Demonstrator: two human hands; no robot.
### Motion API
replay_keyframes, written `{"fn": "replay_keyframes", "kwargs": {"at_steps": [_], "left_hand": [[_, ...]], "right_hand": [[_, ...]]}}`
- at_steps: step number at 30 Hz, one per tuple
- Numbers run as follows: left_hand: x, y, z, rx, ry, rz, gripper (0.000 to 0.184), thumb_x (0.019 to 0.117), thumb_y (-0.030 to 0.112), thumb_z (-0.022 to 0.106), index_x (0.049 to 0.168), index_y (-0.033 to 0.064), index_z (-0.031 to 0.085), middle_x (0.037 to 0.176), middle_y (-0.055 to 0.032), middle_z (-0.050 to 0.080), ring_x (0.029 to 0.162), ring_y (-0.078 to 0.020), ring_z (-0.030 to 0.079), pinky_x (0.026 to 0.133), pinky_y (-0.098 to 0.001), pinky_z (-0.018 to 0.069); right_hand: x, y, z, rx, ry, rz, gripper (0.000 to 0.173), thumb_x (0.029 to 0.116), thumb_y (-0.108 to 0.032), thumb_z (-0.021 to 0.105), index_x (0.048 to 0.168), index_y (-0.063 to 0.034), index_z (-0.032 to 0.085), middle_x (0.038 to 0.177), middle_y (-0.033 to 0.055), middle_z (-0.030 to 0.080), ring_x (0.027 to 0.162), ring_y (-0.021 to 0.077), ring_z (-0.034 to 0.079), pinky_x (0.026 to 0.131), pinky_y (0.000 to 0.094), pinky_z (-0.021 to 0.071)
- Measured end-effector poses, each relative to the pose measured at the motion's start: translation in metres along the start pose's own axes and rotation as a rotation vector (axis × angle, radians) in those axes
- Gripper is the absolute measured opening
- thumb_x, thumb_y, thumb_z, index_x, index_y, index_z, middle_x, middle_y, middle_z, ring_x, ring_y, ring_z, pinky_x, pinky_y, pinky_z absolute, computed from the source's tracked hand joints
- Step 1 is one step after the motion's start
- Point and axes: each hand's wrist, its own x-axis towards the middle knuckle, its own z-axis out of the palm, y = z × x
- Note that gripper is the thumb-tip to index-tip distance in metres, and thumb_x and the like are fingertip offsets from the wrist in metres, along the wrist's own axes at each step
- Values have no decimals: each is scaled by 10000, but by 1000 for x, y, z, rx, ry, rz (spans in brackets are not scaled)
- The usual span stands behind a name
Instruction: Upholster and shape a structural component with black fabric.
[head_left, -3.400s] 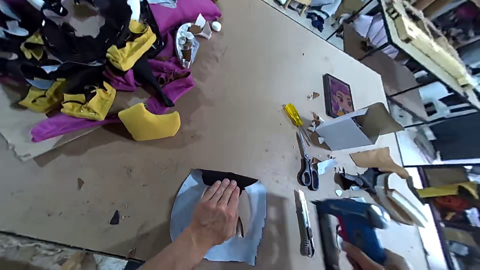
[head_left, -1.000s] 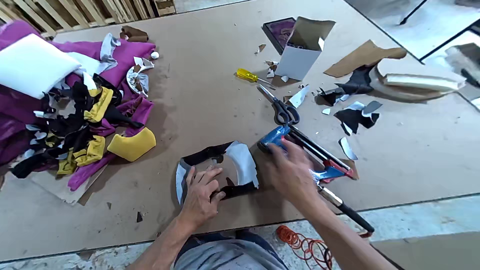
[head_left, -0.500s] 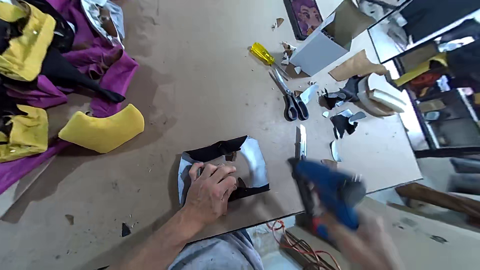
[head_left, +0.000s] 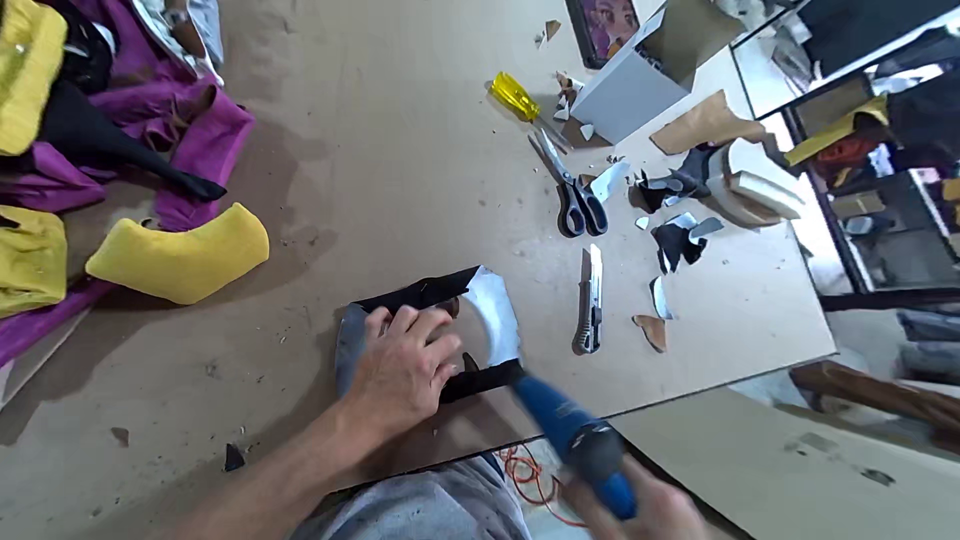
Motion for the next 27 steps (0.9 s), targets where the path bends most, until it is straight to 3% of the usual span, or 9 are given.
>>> {"fn": "replay_keyframes", "kwargs": {"at_steps": [2,4,6,9,13,18,20,25,27], "left_hand": [[20,-10,-17,74,-179,63,475,910,575,637,1318,334,678,1550,15,490,1455,-300,400,1109,-644,340],[20,-14,-21,145,-204,50,580,929,673,539,1381,322,637,1553,27,496,1492,-296,364,1130,-602,367],[-1,-3,-17,240,-56,-109,590,939,656,542,1304,218,692,1400,-17,617,1355,-319,507,997,-568,487],[-24,30,-14,378,65,-492,613,940,621,581,1264,117,711,1293,-111,663,1124,-359,637,847,-540,563],[-15,57,-40,157,-111,-907,470,983,457,648,1306,115,667,1286,-139,654,977,-354,709,806,-578,583],[-30,22,-68,291,253,-547,296,1040,128,487,1247,69,690,1285,-126,667,1079,-299,694,869,-514,589],[-30,8,-61,300,183,-491,330,1028,110,495,1319,59,643,1434,-139,576,1258,-343,593,1008,-550,506],[-39,-18,-6,325,223,-349,432,949,98,577,1380,116,609,1422,-116,598,1241,-321,614,996,-567,482],[-52,-19,-9,293,270,-295,400,1018,168,525,1411,127,588,1493,-116,545,1317,-316,565,1058,-595,421]], "right_hand": [[26,38,-26,-124,98,-24,472,894,-323,696,1251,-16,672,812,185,720,692,390,695,598,637,525],[67,73,-40,-181,159,-94,637,904,-396,607,1438,-50,565,992,247,721,823,467,694,665,703,504],[120,99,-39,-182,217,-193,707,917,-418,530,1544,-96,469,1179,295,681,971,530,675,749,755,483],[183,103,-28,-202,279,-313,623,966,-314,584,1538,-93,471,1182,341,642,1018,584,631,769,773,470],[176,29,-16,-188,222,-506,494,982,-208,619,1458,-90,561,1407,304,526,1286,559,489,977,754,407],[120,-81,83,57,143,-746,470,981,-293,585,1442,-200,595,1530,148,494,1450,362,416,1140,598,376],[114,-101,119,34,182,-718,488,1014,-294,514,1490,-189,544,1596,125,429,1512,333,334,1198,586,296],[115,-108,167,-209,404,-659,589,1068,-425,296,1576,-158,429,1648,115,366,1543,322,293,1217,657,192],[111,-107,170,-252,406,-672,593,1072,-422,272,1588,-162,407,1641,143,367,1540,341,295,1193,705,163]]}}
